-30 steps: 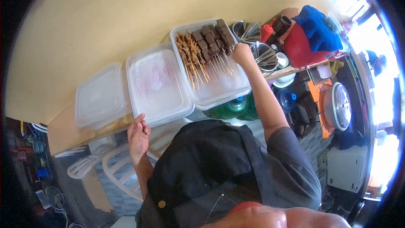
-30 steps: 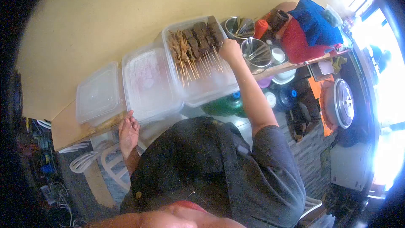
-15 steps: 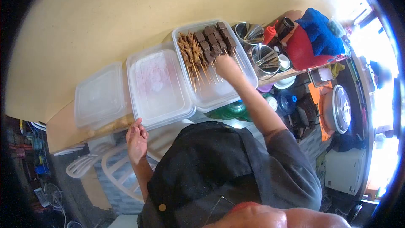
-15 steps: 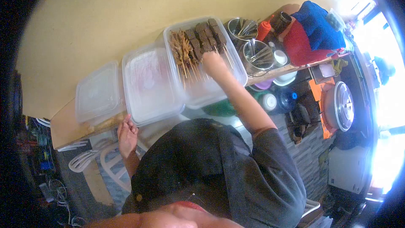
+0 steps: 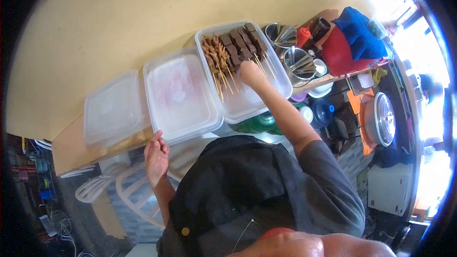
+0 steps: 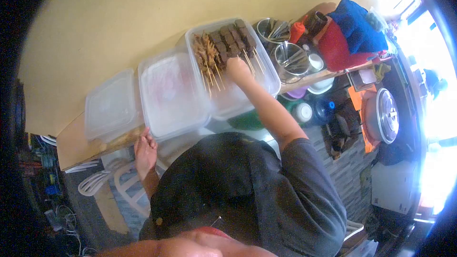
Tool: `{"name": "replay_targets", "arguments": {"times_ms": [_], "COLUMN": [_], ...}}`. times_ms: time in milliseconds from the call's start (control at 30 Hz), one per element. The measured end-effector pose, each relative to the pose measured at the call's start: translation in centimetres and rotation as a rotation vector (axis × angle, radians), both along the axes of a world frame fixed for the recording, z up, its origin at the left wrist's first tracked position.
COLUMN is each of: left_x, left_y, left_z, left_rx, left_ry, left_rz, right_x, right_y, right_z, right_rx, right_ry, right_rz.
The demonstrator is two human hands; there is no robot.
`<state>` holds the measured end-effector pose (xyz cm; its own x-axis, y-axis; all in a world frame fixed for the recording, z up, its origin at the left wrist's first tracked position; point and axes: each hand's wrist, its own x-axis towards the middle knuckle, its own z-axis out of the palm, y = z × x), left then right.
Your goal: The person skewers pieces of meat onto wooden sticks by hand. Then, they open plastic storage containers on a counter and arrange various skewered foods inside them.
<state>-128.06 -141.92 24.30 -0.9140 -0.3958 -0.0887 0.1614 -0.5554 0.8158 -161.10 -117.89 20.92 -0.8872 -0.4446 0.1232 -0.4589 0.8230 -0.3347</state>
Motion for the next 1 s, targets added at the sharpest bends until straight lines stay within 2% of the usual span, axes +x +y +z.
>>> {"name": "replay_targets", "arguments": {"times_ms": [133,333,500,700,800,867,1000], "left_x": [0.0,0.0,-0.1,-0.5,-0.3,-0.3,-0.4], "left_y": [0.0,-0.2,-0.5,-0.5,-0.7,-0.6,-0.6], "left_z": [-0.1,-0.1,-0.1,0.6,0.3,0.3,0.5], "left_rx": [0.015,-0.001,-0.011,-0.034,-0.008,-0.003,-0.013], "left_ry": [0.008,0.009,0.002,0.031,0.018,0.021,0.016], "left_rz": [-0.002,-0.029,-0.044,-0.062,-0.034,-0.029,-0.013], "right_x": [-0.1,-0.1,-2.0,-2.8,-0.2,1.0,1.0], "right_y": [0.3,2.2,3.8,3.9,2.9,0.8,-0.4], "right_z": [1.1,4.6,5.8,5.5,5.3,4.2,0.4], "right_rx": [-0.095,-0.242,-0.026,0.004,-0.053,0.172,0.131], "right_ry": [-0.036,0.091,0.027,0.001,0.137,0.068,0.071], "right_rz": [-0.079,-0.069,-0.165,-0.210,-0.087,0.082,0.133]}}
